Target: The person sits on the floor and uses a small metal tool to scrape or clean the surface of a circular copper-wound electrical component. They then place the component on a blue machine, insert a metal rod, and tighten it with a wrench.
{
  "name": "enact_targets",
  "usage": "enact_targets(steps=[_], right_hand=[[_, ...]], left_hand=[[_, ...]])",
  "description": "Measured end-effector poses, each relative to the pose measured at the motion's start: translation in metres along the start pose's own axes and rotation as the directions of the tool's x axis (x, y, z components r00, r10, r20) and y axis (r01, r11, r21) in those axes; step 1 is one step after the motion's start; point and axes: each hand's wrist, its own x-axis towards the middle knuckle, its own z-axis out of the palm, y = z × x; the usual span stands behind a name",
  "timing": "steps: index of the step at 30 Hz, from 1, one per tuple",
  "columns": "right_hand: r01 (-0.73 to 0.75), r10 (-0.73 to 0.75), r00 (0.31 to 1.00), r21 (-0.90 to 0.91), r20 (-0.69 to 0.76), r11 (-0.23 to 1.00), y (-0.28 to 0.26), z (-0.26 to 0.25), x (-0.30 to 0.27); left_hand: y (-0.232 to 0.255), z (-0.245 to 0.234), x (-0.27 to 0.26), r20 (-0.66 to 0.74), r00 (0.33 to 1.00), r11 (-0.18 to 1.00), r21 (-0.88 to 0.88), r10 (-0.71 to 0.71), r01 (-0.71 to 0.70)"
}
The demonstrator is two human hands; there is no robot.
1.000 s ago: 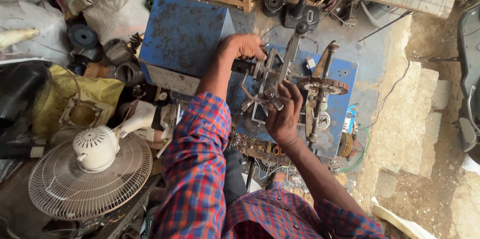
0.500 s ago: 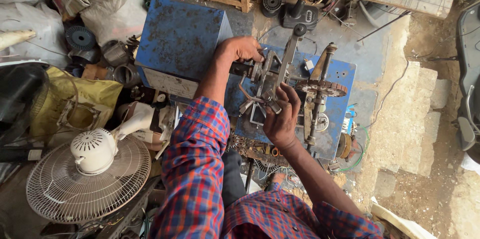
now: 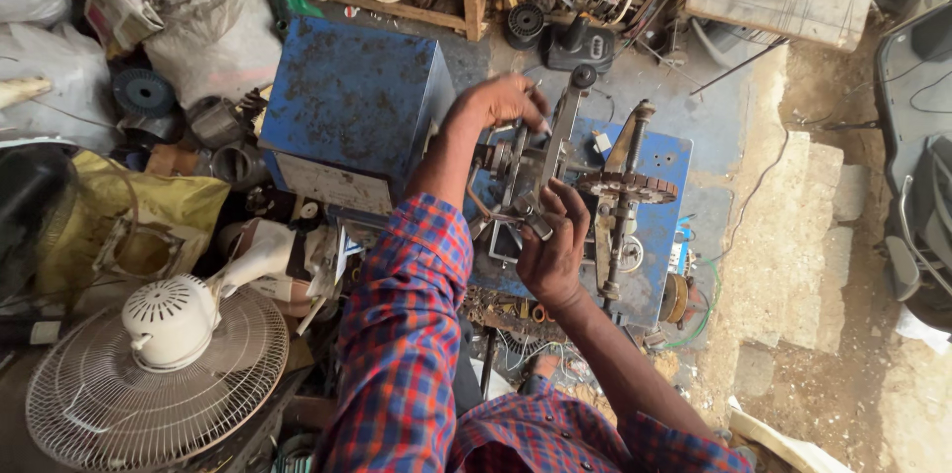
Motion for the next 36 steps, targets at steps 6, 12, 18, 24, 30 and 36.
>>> enact_targets(steps=[6,12,18,24,30,36], right_hand=[[0.010,-0.010,1.000,-0.006,0.016,1.000,-0.001,-0.001,0.001],[-0.008,0.012,0.996,-0.052,0.084,0.999,-0.017,-0.015,0.017],[-0.151,0.192,0.954,-0.184,0.232,0.971,-0.017,0.004,0.073],[-0.190,0.179,0.958,0.029,0.225,0.981,-0.019,0.114,0.158],[0.212,-0.113,0.876,-0.164,0.468,0.963,-0.014,0.182,0.177],[-0.410,0.285,0.801,0.137,0.526,0.902,0.009,0.089,0.142]], left_hand=[[0.069,-0.021,-0.016,-0.529,0.801,0.899,0.436,0.279,-0.025],[0.106,-0.001,-0.170,-0.571,0.360,0.641,0.761,0.738,-0.106],[0.080,-0.006,-0.278,-0.684,0.217,0.689,0.722,0.696,0.063],[0.059,-0.012,-0.253,-0.679,-0.012,0.674,0.726,0.734,0.137],[0.064,-0.013,-0.253,-0.656,-0.024,0.634,0.719,0.755,0.284],[-0.026,0.056,-0.305,-0.904,0.186,0.911,0.404,0.384,0.084]])
